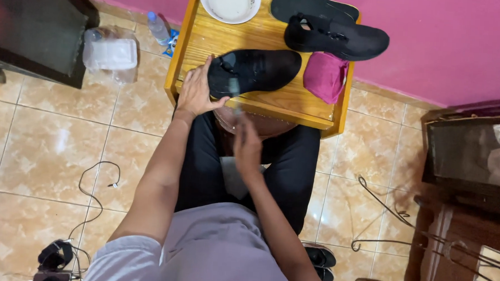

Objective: The person wipes a black shoe with a pink cloth and then scrubs it with a toothbrush. The shoe is held on a small wooden table while the person cleans its surface.

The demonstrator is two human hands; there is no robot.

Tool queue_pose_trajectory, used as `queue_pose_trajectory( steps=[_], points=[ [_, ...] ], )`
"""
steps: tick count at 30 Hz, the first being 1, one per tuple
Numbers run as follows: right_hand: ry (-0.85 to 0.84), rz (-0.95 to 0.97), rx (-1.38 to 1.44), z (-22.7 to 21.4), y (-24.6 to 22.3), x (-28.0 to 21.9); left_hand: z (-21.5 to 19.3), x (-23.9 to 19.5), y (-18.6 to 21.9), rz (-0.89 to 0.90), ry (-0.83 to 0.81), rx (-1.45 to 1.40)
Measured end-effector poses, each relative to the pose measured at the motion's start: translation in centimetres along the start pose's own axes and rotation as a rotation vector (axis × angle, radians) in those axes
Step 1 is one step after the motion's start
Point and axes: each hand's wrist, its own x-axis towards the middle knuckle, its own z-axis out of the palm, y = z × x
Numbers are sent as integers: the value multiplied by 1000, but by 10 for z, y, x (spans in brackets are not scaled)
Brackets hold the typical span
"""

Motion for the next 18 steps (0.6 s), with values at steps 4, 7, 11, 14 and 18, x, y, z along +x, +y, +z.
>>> queue_pose_trajectory(
  steps=[4, 7, 11, 14, 18],
  points=[
    [-17, 43, -50, -13, 9, 13, -3, 0, 2, 15, 22, 18],
    [118, 148, -24, -39, 43, 28, 2, -1, -1, 23, 42, 26],
    [-5, 108, -118, -34, 14, 17, 0, -3, 0, 26, 46, 30],
    [-38, 93, -144, -45, 1, 25, -4, -1, 1, 40, 42, 30],
    [164, 140, -297, -70, 82, 38, 3, -3, -4, 24, 44, 45]
  ],
)
